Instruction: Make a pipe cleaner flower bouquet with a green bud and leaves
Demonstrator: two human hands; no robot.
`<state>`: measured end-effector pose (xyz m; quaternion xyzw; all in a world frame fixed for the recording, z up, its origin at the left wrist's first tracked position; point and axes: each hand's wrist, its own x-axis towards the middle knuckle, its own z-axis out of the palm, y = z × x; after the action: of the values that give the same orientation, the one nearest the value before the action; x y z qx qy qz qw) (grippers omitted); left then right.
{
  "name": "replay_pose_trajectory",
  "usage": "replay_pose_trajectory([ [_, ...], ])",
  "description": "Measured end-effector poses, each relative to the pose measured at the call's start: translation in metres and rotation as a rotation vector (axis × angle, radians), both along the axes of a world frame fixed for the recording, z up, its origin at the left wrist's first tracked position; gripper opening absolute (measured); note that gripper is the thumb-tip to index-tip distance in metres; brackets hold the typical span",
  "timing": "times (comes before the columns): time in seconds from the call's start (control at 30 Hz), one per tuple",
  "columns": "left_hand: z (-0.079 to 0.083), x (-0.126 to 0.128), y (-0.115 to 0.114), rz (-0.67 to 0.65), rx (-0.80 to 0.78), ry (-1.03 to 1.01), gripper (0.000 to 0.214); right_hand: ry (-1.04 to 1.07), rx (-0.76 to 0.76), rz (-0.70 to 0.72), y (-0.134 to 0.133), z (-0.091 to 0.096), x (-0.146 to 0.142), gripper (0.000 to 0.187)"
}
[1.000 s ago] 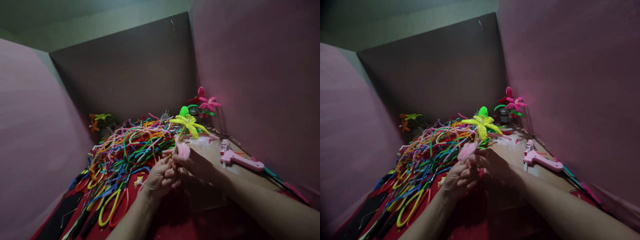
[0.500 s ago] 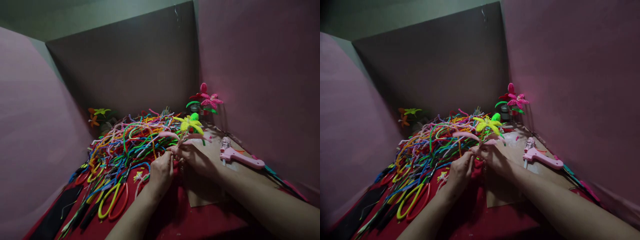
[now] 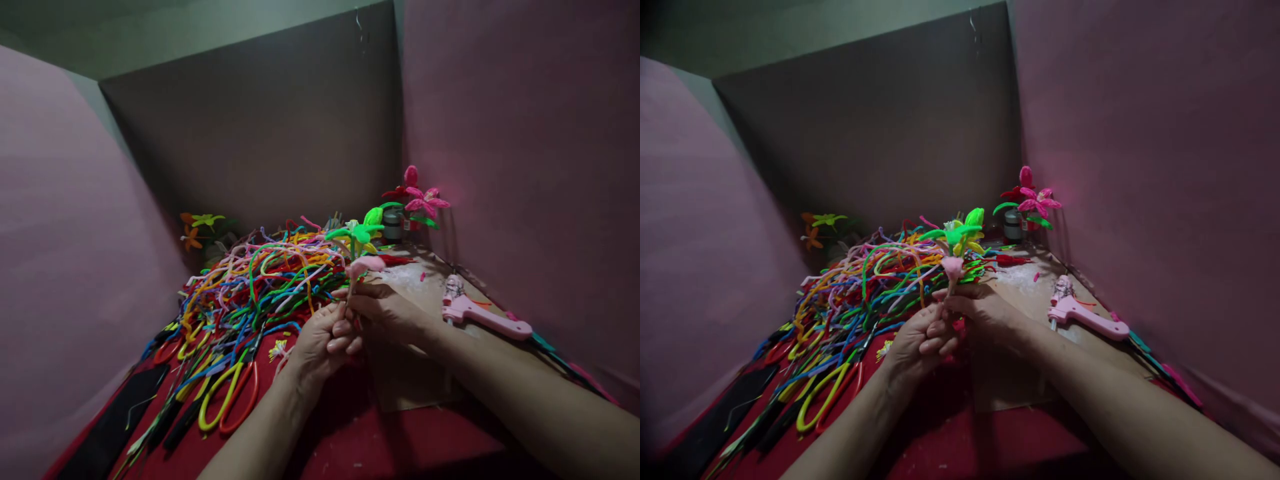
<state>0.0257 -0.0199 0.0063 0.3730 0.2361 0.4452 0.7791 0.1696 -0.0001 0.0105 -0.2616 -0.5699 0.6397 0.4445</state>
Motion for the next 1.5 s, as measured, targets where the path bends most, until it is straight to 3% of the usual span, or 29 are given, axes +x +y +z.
replay_pose_trajectory([
  [0.1, 0.002, -0.002, 0.001, -0.044, 0.022, 0.031, 0.016, -0.014, 0.046, -0.006, -0.002, 0.001, 0.002, 0.021],
  [0.17, 0.002, -0.003, 0.002, 0.008, 0.141, 0.204, 0.020, -0.040, 0.089, -0.066, -0.004, 0.004, 0.003, 0.025],
  [0.23, 0.001, -0.004, 0.004, 0.131, 0.336, 0.498, 0.023, -0.097, 0.094, -0.139, -0.004, 0.006, 0.004, 0.026],
  [0.33, -0.006, -0.003, 0.004, 0.417, 0.665, 0.957, 0.016, -0.193, 0.069, -0.201, 0.000, 0.003, 0.002, 0.029],
  [0.4, -0.009, -0.002, 0.002, 0.563, 0.781, 1.112, 0.012, -0.202, 0.066, -0.188, 0.003, -0.002, 0.001, 0.033],
  [0.43, -0.010, -0.002, 0.002, 0.572, 0.785, 1.126, 0.014, -0.195, 0.075, -0.171, 0.003, -0.004, 0.000, 0.034],
  [0.57, -0.005, -0.001, 0.001, 0.340, 0.513, 0.813, 0.026, -0.209, 0.139, -0.060, 0.001, -0.001, 0.003, 0.034],
  [0.7, 0.005, -0.001, 0.000, 0.144, 0.182, 0.337, 0.027, -0.325, 0.338, -0.104, -0.001, 0.011, 0.010, 0.019],
  [0.83, 0.011, -0.002, -0.004, -0.011, 0.037, 0.049, 0.018, -0.209, 0.197, 0.100, 0.000, 0.015, 0.012, 0.026],
  [0.9, 0.011, -0.002, -0.006, -0.063, 0.021, -0.022, 0.018, -0.148, 0.141, 0.149, 0.000, 0.014, 0.011, 0.027],
  [1.03, 0.008, -0.002, -0.007, -0.128, 0.018, -0.100, 0.023, -0.050, 0.142, 0.109, -0.002, 0.012, 0.009, 0.020],
  [1.27, 0.007, -0.001, -0.005, -0.148, -0.023, -0.078, 0.030, 0.009, 0.019, -0.070, -0.006, -0.005, 0.007, 0.018],
  [1.5, 0.002, 0.004, -0.010, -0.233, -0.030, -0.142, 0.027, 0.087, -0.069, 0.001, -0.008, -0.007, 0.008, 0.018],
])
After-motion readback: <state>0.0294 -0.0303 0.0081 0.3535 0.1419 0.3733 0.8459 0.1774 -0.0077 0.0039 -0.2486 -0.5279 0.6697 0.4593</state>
